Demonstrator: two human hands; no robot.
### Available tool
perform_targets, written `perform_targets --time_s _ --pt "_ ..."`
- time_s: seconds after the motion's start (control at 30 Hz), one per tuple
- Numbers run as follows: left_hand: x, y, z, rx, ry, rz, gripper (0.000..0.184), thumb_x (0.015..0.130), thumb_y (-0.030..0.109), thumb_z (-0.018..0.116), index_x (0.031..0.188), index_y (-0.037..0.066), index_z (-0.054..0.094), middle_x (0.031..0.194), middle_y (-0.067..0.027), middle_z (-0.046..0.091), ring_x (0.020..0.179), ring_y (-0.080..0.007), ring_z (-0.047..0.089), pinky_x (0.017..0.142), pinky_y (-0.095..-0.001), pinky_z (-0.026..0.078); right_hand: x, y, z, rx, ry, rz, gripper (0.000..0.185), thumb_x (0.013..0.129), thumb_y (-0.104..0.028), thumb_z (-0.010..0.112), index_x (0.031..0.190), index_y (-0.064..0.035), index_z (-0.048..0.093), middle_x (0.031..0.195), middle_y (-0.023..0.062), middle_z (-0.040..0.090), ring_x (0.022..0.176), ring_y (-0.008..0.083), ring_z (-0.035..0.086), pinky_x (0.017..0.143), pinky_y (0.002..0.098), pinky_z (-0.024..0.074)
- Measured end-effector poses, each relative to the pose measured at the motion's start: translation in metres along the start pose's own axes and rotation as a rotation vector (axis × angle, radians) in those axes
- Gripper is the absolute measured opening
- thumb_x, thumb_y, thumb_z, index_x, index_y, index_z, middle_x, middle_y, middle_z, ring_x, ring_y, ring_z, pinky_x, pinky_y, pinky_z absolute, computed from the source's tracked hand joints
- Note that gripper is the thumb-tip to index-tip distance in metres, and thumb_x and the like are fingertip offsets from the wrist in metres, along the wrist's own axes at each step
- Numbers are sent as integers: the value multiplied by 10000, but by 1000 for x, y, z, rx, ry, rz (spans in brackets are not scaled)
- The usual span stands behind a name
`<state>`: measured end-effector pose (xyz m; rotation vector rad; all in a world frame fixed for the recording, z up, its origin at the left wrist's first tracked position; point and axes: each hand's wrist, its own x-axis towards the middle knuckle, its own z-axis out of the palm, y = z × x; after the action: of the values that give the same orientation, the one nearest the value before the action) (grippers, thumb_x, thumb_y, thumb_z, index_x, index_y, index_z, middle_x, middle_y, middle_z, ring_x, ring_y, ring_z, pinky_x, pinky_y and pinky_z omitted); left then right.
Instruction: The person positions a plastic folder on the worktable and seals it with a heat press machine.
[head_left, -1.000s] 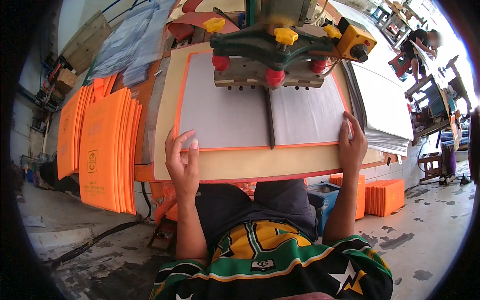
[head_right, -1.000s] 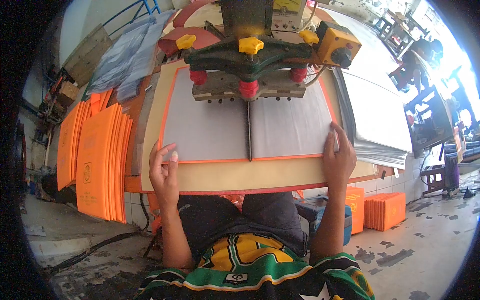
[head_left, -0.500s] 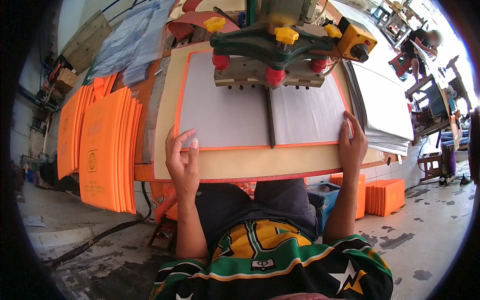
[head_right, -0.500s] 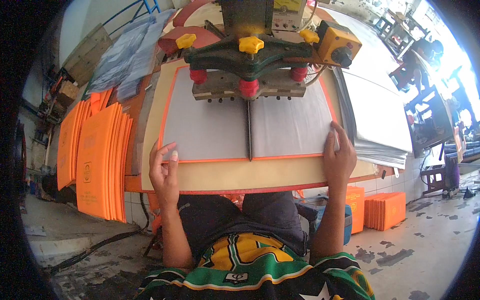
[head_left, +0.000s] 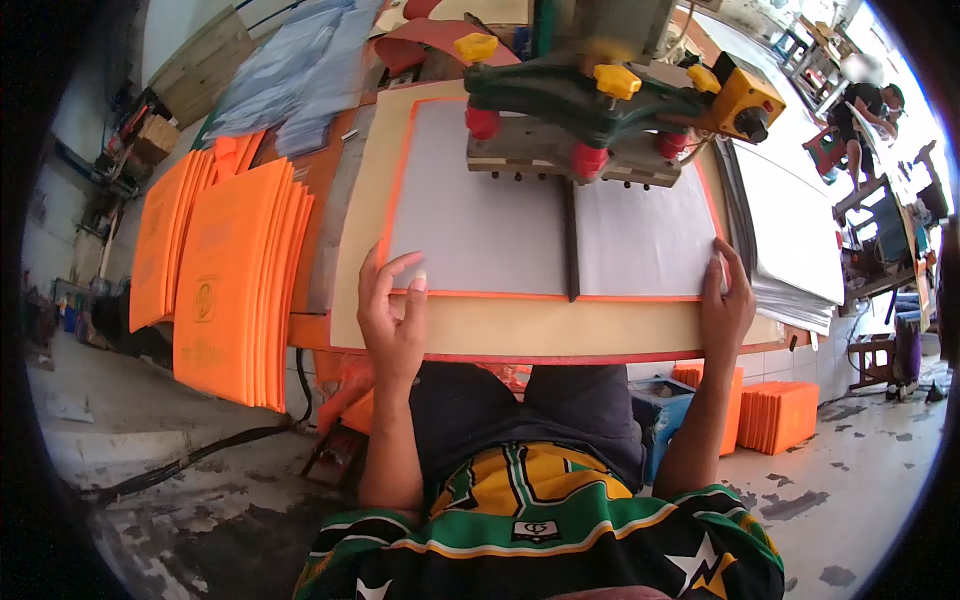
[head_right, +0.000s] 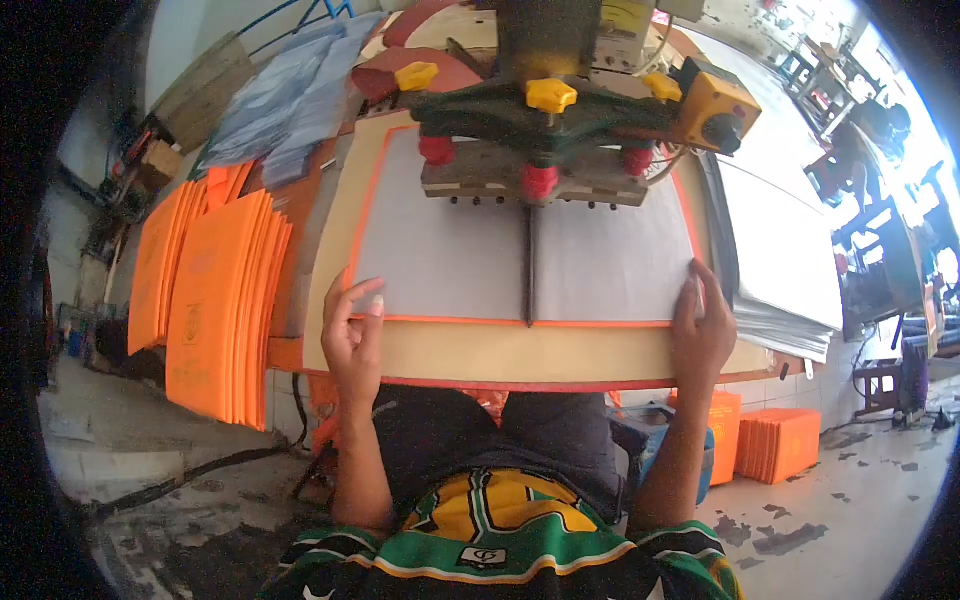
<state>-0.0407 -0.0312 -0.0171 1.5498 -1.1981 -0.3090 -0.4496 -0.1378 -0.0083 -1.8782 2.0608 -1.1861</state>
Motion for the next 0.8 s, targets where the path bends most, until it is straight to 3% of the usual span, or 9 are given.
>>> perform_targets --time_s 0.13,0.23,0.37,0.43,0.47,0.57,0.67,0.7,0.8 --pt "0 -1 1 -24 -30 12 252 1073 164 707 1269 12 749 1400 -156 652 1285 -263 651 1034 -381 540 -1 -4 -1 20 20 -36 360 1102 -272 619 1389 -102 752 1266 236 791 1184 405 769 991 466 576" --pt "-2 4 0 -68 -20 -63 245 1101 159 686 1284 10 750 1269 -89 655 977 -108 661 706 -259 538 0 -6 -2 -8 25 -28 357 1107 -280 622 1386 -104 757 1273 231 791 1207 415 760 1000 468 578" --pt "-1 7 -1 -44 -12 -59 250 1099 161 692 1287 7 750 1310 -104 669 1019 -119 669 723 -255 545 -1 -9 -3 -13 -21 16 367 1131 -290 621 1426 -111 742 1321 199 795 1196 347 774 995 422 571" --pt "-2 5 2 -93 5 -77 258 1087 167 703 1281 4 750 1390 -144 662 1145 -197 682 876 -314 574 -1 -9 -3 -11 11 0 357 1105 -272 622 1387 -99 756 1277 227 792 1200 408 762 1012 467 573" --pt "-2 3 1 -79 21 -81 258 1087 167 703 1281 4 750 1390 -144 662 1145 -197 682 876 -314 574 -1 -11 -4 6 5 3 357 1107 -262 615 1391 -97 755 1280 224 793 1203 400 761 1020 466 569" --pt "-1 1 -1 -23 -2 -46 266 1062 177 718 1258 1 750 1485 -196 618 1397 -350 592 1200 -450 433 0 -4 0 16 22 -45 355 1110 -261 613 1377 -75 754 1288 217 795 1210 394 762 1021 468 569" --pt "0 2 0 -41 2 -41 262 1058 168 720 1259 4 754 1469 -192 627 1395 -342 596 1198 -443 433 1 -2 1 55 -8 14 355 1116 -274 611 1372 -75 755 1285 205 798 1219 385 760 1019 453 567" --pt "0 2 -2 8 -15 -35 253 1065 160 714 1262 8 758 1456 -179 633 1347 -296 625 1102 -398 511 0 -1 0 48 3 -7 356 1118 -278 609 1372 -77 756 1281 209 797 1216 386 761 1015 449 568" --pt "-1 10 -1 -92 -34 -105 252 1078 152 706 1276 5 758 1455 -162 634 1265 -233 659 932 -323 576 0 -3 -3 14 -12 11 361 1116 -281 609 1387 -91 754 1285 231 788 1218 396 758 1015 451 570"
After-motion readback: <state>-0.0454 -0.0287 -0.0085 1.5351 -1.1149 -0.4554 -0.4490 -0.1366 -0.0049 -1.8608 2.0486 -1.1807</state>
